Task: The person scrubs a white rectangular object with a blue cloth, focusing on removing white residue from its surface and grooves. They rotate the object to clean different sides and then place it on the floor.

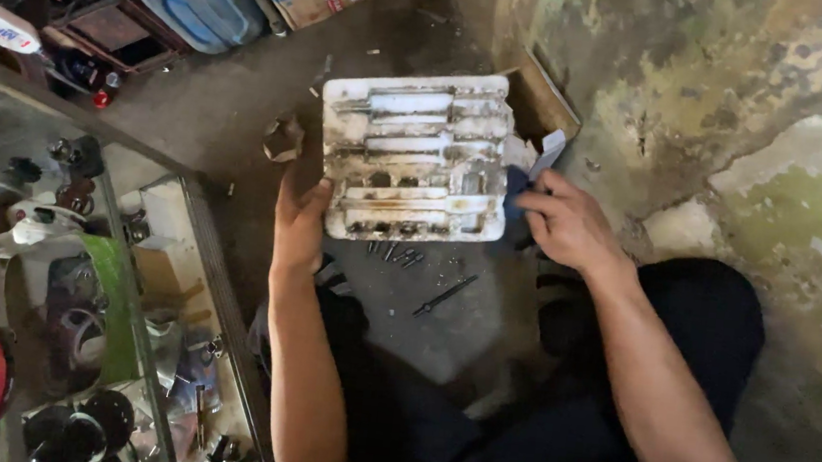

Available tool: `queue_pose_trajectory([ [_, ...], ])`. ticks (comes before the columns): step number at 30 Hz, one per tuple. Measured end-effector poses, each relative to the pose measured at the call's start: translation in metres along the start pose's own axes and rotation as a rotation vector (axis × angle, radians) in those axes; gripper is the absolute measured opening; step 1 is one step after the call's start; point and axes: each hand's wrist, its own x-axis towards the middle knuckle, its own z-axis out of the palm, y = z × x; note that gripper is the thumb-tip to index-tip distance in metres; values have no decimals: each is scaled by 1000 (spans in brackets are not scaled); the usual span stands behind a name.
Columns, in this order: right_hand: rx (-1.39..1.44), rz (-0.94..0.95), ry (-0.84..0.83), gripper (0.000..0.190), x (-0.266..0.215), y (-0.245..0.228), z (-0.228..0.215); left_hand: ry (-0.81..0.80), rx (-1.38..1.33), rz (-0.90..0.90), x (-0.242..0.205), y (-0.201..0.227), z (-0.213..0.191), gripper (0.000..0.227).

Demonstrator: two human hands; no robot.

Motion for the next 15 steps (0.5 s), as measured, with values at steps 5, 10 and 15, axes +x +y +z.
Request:
queue_pose_trajectory([
  [5, -39, 9, 105, 21, -8, 31, 9, 82, 16, -67, -2, 23, 9, 71],
  [10, 516, 204, 165, 24, 5, -9, -29, 3, -107, 2, -1, 18, 18, 76],
  [15, 163, 27, 97, 12, 10, -25, -46, -35, -195, -42, -1, 26, 31, 74],
])
